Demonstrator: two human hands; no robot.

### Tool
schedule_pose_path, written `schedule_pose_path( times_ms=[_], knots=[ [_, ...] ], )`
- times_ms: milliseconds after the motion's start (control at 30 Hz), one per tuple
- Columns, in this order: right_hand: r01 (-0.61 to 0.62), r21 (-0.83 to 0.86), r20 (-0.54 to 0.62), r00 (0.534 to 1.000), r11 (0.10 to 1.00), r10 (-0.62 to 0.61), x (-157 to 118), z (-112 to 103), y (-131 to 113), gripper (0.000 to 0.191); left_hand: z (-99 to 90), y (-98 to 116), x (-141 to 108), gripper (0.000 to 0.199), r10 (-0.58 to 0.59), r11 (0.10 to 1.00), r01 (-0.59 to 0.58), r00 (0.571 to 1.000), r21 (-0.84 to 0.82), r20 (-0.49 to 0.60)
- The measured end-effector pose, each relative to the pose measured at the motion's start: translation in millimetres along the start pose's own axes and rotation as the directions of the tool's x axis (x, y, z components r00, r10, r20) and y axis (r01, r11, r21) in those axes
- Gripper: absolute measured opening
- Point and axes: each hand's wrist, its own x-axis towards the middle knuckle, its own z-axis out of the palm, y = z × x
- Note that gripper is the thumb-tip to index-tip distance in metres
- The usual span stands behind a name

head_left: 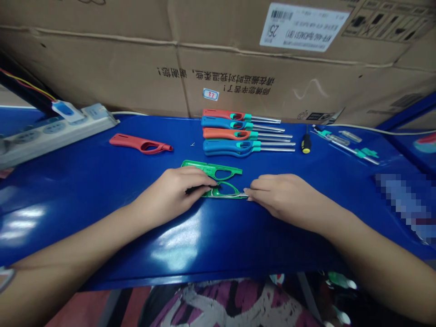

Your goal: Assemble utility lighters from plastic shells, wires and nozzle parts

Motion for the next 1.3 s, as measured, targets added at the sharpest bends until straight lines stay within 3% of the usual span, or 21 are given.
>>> schedule_pose_path(
  times_ms=[200, 500, 633, 733, 833, 900, 1000, 1133, 1200, 1300],
  knots=[
    [0.017, -0.154, 0.025, 1.0, 0.988, -0.013, 1.0, 0.1, -10.3, 0.016, 2.0, 0.6, 0.7, 0.017, -0.045, 0.998, 0.043, 0.999, -0.055, -0.021],
    [-0.104, 0.035, 0.005, 0.995, 0.994, 0.104, 2.6, 8.5, -13.0, 0.024, 6.1, 4.6, -0.3, 0.012, -0.227, 0.967, 0.216, 0.971, -0.136, -0.069],
    [-0.104, 0.067, 0.005, 0.995, 0.992, 0.104, 2.0, 9.2, -9.8, 0.024, 4.1, 3.6, -3.0, 0.019, -0.079, 0.997, 0.078, 0.996, -0.017, -0.049],
    [-0.098, 0.057, -0.017, 0.995, 0.994, 0.1, 1.1, 7.7, -7.9, 0.026, 0.7, 1.5, -4.5, 0.025, 0.06, 0.992, -0.064, 0.997, 0.111, 0.037],
    [-0.093, 0.048, -0.022, 0.995, 0.995, 0.094, 0.4, 6.9, -6.6, 0.025, -2.0, 0.7, -4.7, 0.03, 0.109, 0.982, -0.124, 0.988, 0.141, 0.107],
    [-0.088, 0.04, -0.019, 0.996, 0.995, 0.089, 0.1, 6.8, -6.2, 0.024, -1.6, 1.4, -4.0, 0.03, 0.083, 0.993, -0.092, 0.991, 0.079, 0.101],
    [-0.08, 0.029, -0.014, 0.997, 0.996, 0.081, -0.2, 6.8, -5.9, 0.023, 2.5, 3.1, -2.4, 0.025, -0.085, 0.994, 0.086, 0.996, -0.065, 0.023],
    [-0.076, 0.027, -0.013, 0.997, 0.997, 0.076, -0.6, 6.9, -5.9, 0.023, 7.3, 4.9, -0.4, 0.017, -0.336, 0.922, 0.328, 0.942, -0.205, -0.003],
    [-0.076, 0.025, -0.015, 0.997, 0.997, 0.076, -0.8, 6.8, -6.0, 0.023, 7.0, 5.8, -0.4, 0.016, -0.353, 0.916, 0.345, 0.936, -0.202, -0.001],
    [-0.074, 0.023, -0.021, 0.997, 0.997, 0.074, -0.8, 6.2, -5.9, 0.025, 3.9, 7.9, -2.8, 0.021, -0.197, 0.98, 0.198, 0.98, -0.036, 0.013]
  ],
)
